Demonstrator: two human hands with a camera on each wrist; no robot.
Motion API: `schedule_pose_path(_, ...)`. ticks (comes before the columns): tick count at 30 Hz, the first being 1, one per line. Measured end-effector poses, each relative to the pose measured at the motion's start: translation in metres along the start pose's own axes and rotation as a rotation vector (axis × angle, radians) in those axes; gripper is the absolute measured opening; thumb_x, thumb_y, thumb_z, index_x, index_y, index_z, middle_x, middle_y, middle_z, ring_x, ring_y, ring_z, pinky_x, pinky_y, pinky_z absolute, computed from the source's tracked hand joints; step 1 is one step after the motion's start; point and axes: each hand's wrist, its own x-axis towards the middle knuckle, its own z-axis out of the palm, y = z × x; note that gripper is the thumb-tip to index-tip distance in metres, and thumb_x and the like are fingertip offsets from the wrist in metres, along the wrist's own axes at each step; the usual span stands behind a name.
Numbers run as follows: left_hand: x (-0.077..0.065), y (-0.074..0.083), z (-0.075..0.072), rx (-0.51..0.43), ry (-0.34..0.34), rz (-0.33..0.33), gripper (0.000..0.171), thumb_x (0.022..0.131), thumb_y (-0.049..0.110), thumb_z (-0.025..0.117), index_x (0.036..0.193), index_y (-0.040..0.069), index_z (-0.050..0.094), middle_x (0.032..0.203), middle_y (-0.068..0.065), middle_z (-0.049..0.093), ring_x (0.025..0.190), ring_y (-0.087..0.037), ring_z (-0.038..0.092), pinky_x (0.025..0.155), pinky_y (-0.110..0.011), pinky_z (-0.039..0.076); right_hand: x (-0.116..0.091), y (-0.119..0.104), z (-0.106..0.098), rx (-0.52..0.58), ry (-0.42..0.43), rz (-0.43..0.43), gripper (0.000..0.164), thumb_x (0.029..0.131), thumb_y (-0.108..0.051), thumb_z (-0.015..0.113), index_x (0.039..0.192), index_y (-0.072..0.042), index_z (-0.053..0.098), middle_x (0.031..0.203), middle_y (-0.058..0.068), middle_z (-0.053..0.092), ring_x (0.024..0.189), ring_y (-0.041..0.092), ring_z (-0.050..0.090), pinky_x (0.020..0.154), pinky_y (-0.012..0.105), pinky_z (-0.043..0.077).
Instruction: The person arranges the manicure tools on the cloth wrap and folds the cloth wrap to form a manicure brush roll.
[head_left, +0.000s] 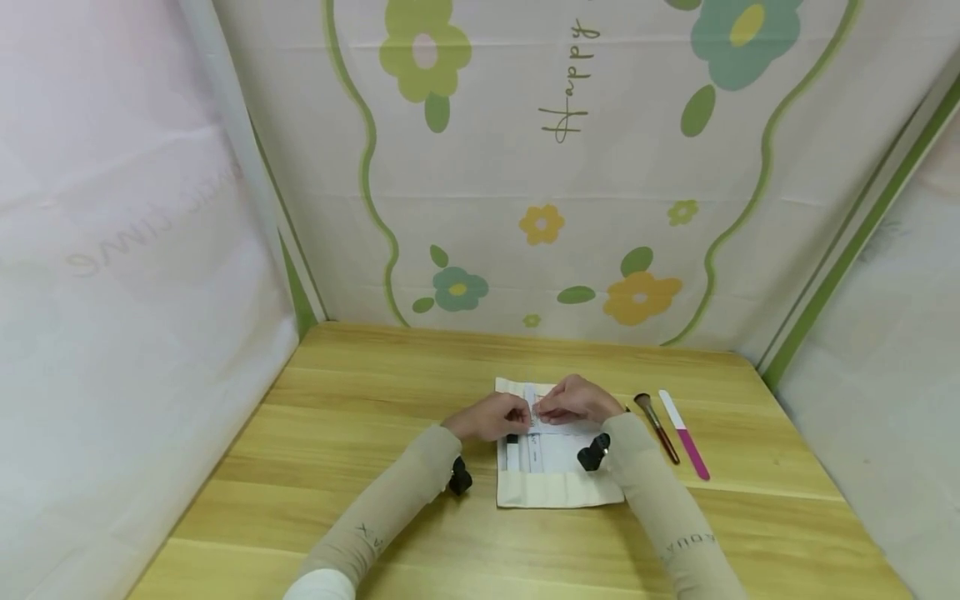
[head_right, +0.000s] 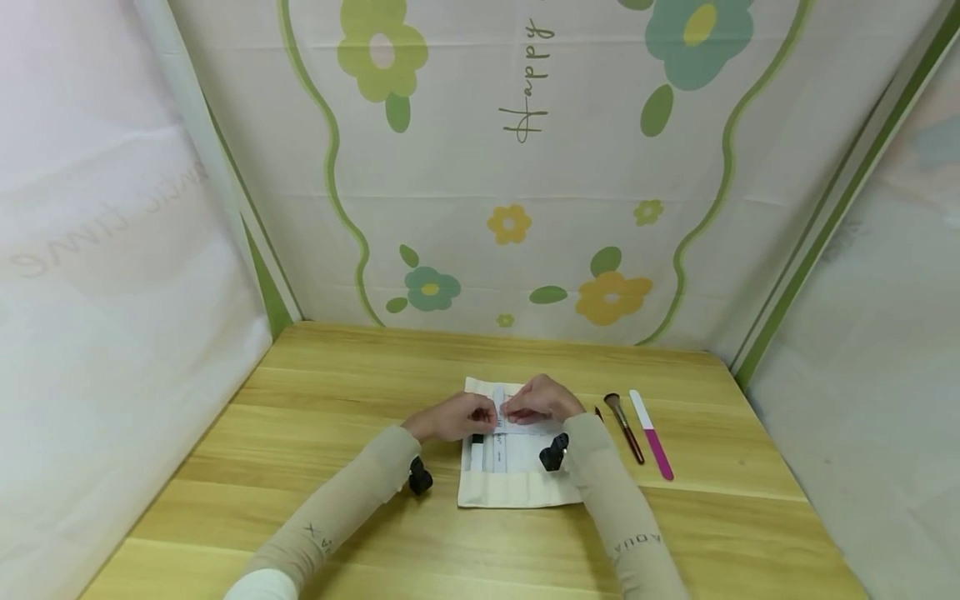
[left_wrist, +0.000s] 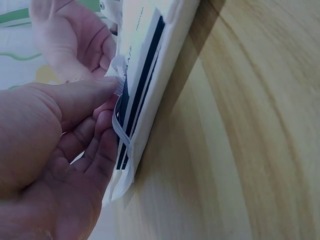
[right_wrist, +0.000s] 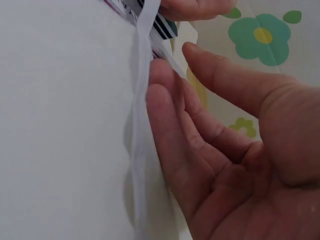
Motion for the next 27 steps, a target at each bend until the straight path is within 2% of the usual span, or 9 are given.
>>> schedule_pose_path(3,0.000,0.000,0.000,0.003,0.003,0.003,0.012,0.105,0.011,0.066,0.093,0.013,0.069,0.086,0.006,0.061,0.078,-0.005,0.052,0.074,-0.018,0.045,0.004,-0.005,-0.005,-0.064,0.035,-0.031,0.020,0.094,-0.018,0.081,0.102,0.001,0.081,0.086,0.007,0.080,0.074,0.011,0.075,0.071,0.026,0.063)
schedule_pose_path(8,-0.001,0.002,0.000,0.017,0.004,-0.006,0.011,0.105,0.011,0.066,0.094,0.012,0.069,0.085,0.006,0.060,0.078,-0.005,0.052,0.074,-0.018,0.044,0.009,-0.013,-0.007,-0.103,0.067,-0.063,0.017,0.095,-0.017,0.080,0.098,0.000,0.082,0.086,0.010,0.081,0.072,0.013,0.077,0.069,0.027,0.063)
schedule_pose_path(17,-0.001,0.002,-0.001,0.022,0.005,0.006,0.011,0.104,0.011,0.067,0.094,0.012,0.069,0.086,0.007,0.060,0.079,-0.004,0.052,0.075,-0.018,0.044,0.016,-0.020,-0.001,-0.101,0.102,0.008,0.013,0.090,-0.015,0.084,0.092,-0.001,0.083,0.079,0.010,0.079,0.064,0.013,0.075,0.064,0.024,0.061)
schedule_pose_path(27,-0.001,0.002,-0.001,0.013,0.007,0.001,0.011,0.104,0.010,0.067,0.093,0.012,0.069,0.085,0.007,0.058,0.079,-0.004,0.051,0.075,-0.018,0.043,0.017,-0.017,0.004,-0.135,0.095,0.015,0.010,0.093,-0.012,0.081,0.093,-0.002,0.083,0.078,0.006,0.079,0.065,0.011,0.073,0.065,0.022,0.059)
